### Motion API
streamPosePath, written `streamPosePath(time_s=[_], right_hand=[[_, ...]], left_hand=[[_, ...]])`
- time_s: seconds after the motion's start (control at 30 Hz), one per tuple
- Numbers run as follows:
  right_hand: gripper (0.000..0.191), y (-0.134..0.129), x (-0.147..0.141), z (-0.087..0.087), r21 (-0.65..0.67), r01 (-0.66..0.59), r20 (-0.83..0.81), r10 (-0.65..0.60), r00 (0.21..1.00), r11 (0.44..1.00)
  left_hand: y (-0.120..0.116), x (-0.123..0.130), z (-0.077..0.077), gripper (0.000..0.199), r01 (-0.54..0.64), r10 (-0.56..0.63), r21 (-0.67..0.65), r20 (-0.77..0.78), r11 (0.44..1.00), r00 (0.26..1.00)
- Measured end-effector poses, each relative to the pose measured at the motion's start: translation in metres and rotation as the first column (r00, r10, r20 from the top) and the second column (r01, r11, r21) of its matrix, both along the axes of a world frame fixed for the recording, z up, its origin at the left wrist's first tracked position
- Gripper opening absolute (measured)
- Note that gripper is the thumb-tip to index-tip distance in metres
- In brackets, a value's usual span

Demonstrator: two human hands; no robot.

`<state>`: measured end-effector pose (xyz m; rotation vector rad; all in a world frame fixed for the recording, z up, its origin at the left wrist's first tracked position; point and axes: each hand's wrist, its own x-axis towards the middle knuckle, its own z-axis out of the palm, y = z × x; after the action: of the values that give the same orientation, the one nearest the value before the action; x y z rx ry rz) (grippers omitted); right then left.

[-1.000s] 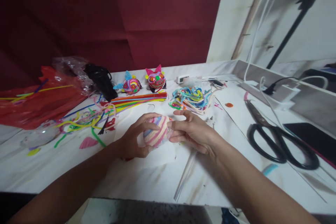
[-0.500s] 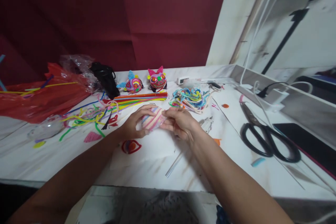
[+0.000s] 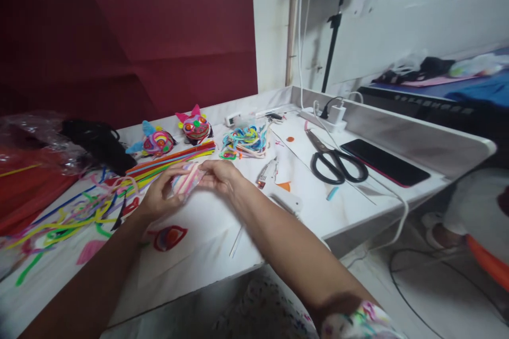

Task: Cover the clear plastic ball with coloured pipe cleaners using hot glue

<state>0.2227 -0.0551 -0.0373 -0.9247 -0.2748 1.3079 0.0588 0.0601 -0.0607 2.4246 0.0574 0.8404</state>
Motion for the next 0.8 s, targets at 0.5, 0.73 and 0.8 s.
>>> streamPosePath(time_s=[0.5, 0.73, 0.8], right_hand=[[0.051, -0.003, -0.006, 0.006, -0.005, 0.139, -0.072, -0.139, 0.988, 0.990], [0.060, 0.001, -0.009, 0.001, 0.014, 0.144, -0.111, -0.142, 0.984, 0.989], [0.059, 0.006, -0.010, -0.003, 0.027, 0.149, -0.117, -0.145, 0.982, 0.988]], left_hand=[[0.010, -0.007, -0.003, 0.042, -0.123, 0.126, 0.095, -0.030, 0.988, 0.992], [0.010, -0.012, -0.002, 0.042, -0.167, 0.172, 0.152, -0.017, 0.974, 0.985], [0.014, -0.014, -0.003, 0.044, -0.171, 0.179, 0.169, -0.035, 0.971, 0.983]])
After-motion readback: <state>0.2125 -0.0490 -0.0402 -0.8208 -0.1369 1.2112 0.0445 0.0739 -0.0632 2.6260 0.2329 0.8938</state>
